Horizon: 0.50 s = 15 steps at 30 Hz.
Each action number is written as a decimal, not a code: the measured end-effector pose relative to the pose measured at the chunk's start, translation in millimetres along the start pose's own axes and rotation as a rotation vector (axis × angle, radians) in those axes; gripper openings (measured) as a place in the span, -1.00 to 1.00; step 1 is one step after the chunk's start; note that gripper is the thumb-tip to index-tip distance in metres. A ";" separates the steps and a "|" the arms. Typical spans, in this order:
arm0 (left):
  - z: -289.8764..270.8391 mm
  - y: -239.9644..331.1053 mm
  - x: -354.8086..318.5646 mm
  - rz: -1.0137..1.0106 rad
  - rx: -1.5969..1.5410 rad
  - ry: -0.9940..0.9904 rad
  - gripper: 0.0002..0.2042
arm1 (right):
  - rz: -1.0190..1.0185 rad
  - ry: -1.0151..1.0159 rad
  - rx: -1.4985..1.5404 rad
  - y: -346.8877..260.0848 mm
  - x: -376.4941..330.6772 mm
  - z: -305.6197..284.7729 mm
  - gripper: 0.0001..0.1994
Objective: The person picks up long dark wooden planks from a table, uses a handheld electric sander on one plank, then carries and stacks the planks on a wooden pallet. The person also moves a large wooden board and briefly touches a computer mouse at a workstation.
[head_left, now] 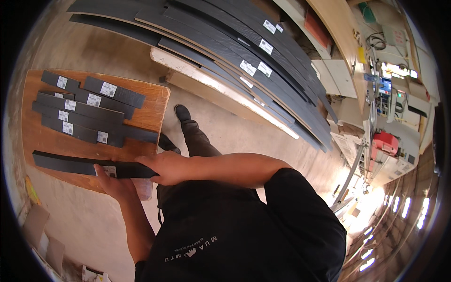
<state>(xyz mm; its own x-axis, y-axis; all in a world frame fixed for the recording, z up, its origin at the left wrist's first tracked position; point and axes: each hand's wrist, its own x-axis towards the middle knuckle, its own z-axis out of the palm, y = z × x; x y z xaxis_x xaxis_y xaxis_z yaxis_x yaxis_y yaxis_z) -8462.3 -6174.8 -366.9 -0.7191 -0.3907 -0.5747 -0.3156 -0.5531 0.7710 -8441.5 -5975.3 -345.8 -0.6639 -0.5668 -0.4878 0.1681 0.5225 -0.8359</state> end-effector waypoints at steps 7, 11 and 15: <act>27.3 -12.2 -4.6 0.026 -0.037 0.022 -0.59 | -0.114 0.043 -0.054 20.4 -12.2 -46.9 -0.29; 46.5 -29.0 -8.7 -0.018 0.067 -0.025 -0.64 | -0.125 0.051 -0.045 41.8 -25.9 -66.7 -0.34; 69.6 -44.6 -15.9 -0.013 0.126 -0.113 -0.67 | -0.100 0.063 -0.050 60.4 -41.7 -82.6 -0.35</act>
<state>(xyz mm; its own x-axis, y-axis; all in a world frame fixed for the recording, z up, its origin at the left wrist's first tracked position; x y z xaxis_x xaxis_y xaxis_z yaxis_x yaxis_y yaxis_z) -8479.9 -6092.7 -373.0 -0.7772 -0.2948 -0.5560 -0.3958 -0.4579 0.7960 -8463.9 -5867.4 -355.2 -0.7202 -0.5777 -0.3842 0.0633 0.4968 -0.8656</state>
